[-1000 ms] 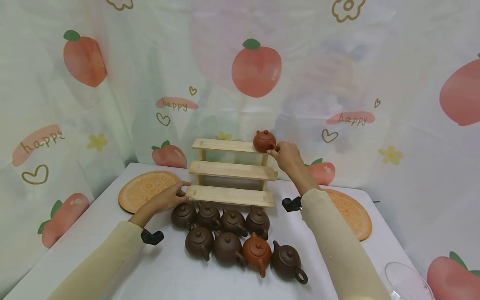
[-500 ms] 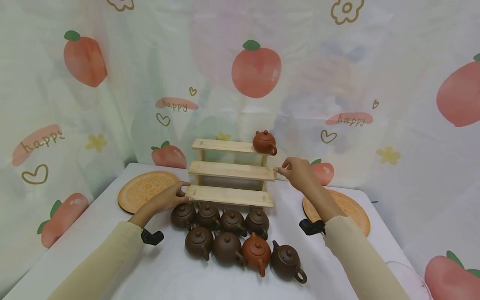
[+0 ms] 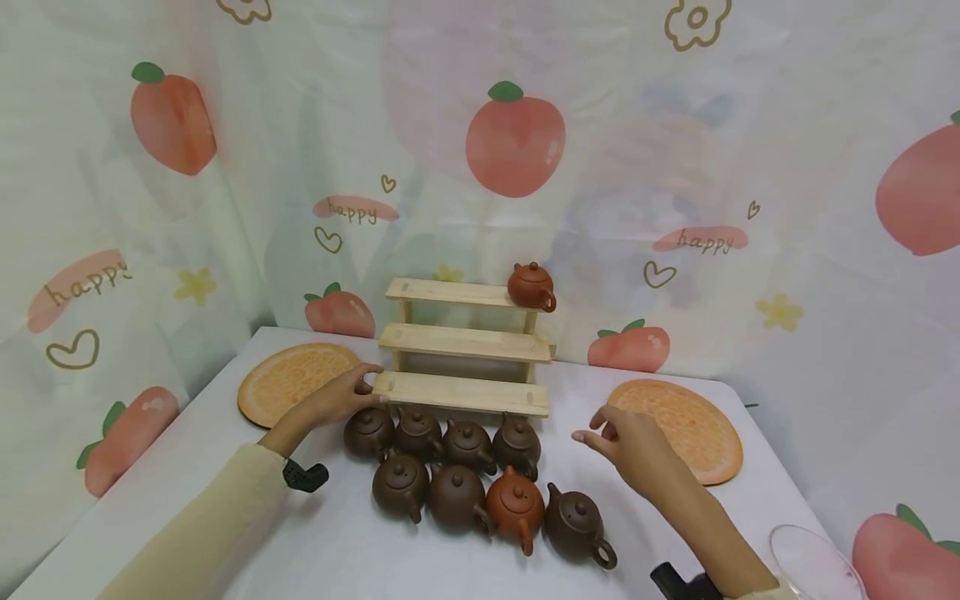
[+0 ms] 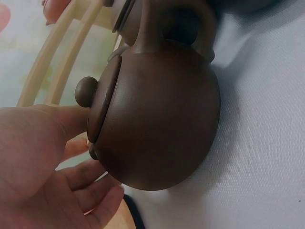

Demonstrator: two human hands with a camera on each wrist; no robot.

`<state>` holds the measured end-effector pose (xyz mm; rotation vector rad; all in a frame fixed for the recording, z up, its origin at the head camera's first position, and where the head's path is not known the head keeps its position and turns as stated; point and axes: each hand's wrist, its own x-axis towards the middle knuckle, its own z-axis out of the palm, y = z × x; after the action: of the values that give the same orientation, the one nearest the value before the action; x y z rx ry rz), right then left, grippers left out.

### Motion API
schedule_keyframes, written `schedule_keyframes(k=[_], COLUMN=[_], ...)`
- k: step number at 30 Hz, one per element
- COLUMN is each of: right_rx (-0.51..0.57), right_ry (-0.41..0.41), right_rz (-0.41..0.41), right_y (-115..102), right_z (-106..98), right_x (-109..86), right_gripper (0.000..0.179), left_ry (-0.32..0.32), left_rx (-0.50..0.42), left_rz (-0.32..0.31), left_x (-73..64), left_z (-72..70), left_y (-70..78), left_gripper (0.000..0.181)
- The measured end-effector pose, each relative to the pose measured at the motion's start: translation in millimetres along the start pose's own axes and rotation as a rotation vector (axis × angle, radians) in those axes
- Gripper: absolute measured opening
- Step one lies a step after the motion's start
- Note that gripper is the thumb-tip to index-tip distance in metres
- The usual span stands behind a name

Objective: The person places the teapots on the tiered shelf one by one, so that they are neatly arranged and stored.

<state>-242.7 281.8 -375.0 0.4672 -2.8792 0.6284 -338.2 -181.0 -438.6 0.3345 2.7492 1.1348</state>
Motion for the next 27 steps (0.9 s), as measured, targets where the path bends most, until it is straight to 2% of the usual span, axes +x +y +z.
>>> schedule_keyframes(k=[7, 13, 17, 22, 27], right_rx=[0.011, 0.024, 0.051, 0.056, 0.051], right_ry=[-0.047, -0.106, -0.176, -0.243, -0.248], right_rz=[0.114, 0.180, 0.221, 0.185, 0.101], right_y=[8, 10, 9, 11, 13], right_z=[14, 25, 31, 44, 57], right_x=[-48.6, -75.7, -88.5, -97.6, -100.6], right_gripper=[0.028, 0.023, 0.025, 0.032, 0.039], left_ry=[0.005, 0.005, 0.002, 0.002, 0.004], left_rx=[-0.006, -0.009, -0.005, -0.002, -0.002], left_rz=[0.003, 0.006, 0.003, 0.012, 0.023], left_x=[-0.2, 0.1, -0.4, -1.9, -2.3], left_z=[0.7, 0.4, 1.2, 1.3, 0.8], left_y=[-2.1, -3.0, -1.7, -0.8, 0.2], left_gripper=[0.064, 0.064, 0.064, 0.064, 0.063])
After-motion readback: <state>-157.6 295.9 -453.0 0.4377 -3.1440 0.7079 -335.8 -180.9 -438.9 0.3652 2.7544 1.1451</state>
